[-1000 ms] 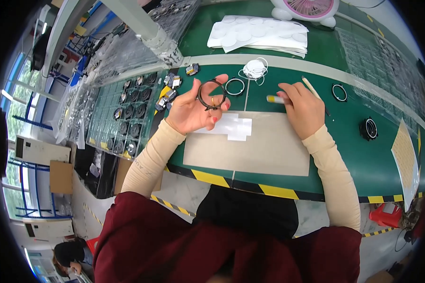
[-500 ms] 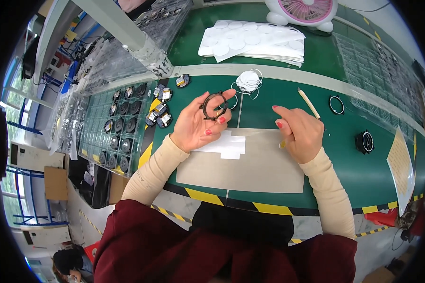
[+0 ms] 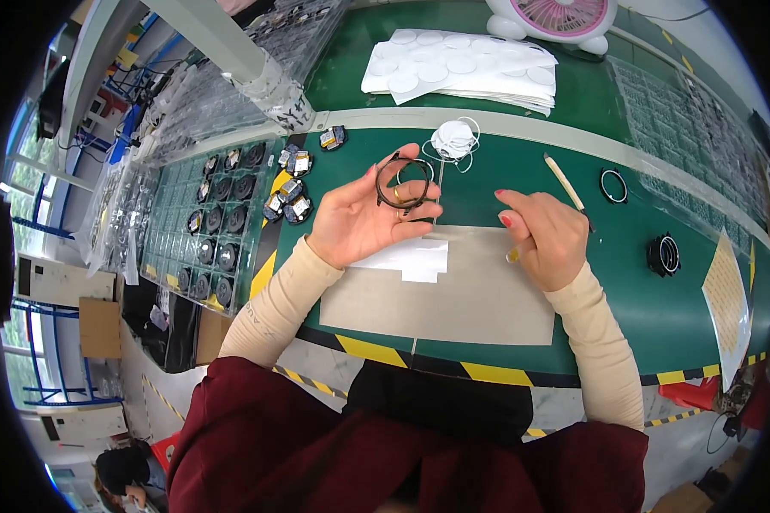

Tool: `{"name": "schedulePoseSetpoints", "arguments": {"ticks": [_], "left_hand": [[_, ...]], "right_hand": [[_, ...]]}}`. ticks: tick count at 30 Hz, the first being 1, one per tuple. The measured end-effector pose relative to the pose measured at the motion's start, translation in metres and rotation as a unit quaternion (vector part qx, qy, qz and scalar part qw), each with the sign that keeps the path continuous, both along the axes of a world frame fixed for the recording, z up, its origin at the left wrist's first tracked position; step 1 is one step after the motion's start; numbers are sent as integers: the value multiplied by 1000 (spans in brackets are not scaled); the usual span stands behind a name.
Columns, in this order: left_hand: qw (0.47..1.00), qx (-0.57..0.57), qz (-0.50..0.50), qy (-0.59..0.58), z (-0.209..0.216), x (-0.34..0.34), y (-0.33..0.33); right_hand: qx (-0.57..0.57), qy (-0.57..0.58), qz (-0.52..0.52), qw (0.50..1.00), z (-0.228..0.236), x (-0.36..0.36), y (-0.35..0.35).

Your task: The person assembles small motor units by hand, combining electronic components, housing parts, and wires on a production line. Tweezers are used to manipulate the small components.

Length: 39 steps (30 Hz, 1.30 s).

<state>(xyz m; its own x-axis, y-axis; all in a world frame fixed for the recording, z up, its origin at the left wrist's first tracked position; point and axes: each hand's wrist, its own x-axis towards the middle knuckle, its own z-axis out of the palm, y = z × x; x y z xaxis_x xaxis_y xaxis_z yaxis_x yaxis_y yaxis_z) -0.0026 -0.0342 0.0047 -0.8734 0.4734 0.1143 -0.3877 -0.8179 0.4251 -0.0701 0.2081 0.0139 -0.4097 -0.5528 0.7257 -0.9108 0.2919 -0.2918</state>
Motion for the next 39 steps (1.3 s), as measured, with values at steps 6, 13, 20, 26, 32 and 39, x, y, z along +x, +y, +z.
{"name": "schedulePoseSetpoints", "arguments": {"ticks": [6, 13, 20, 26, 32, 39], "left_hand": [[999, -24, 28, 21, 5, 2, 1], [999, -11, 32, 18, 1, 0, -1], [999, 12, 38, 0, 3, 0, 0], [997, 30, 66, -27, 4, 0, 3], [996, 39, 74, -35, 4, -2, 3], [995, 43, 74, -42, 5, -2, 2]], "right_hand": [[-1, 5, 0, 1000, -2, -1, 0], [5, -2, -1, 1000, -2, 0, -1], [13, -3, -4, 1000, 0, 1, 0], [13, -6, -6, 1000, 1, 1, -1], [53, -11, 19, 998, 1, 5, -4], [180, -87, 8, 980, -4, 20, -17]]}}
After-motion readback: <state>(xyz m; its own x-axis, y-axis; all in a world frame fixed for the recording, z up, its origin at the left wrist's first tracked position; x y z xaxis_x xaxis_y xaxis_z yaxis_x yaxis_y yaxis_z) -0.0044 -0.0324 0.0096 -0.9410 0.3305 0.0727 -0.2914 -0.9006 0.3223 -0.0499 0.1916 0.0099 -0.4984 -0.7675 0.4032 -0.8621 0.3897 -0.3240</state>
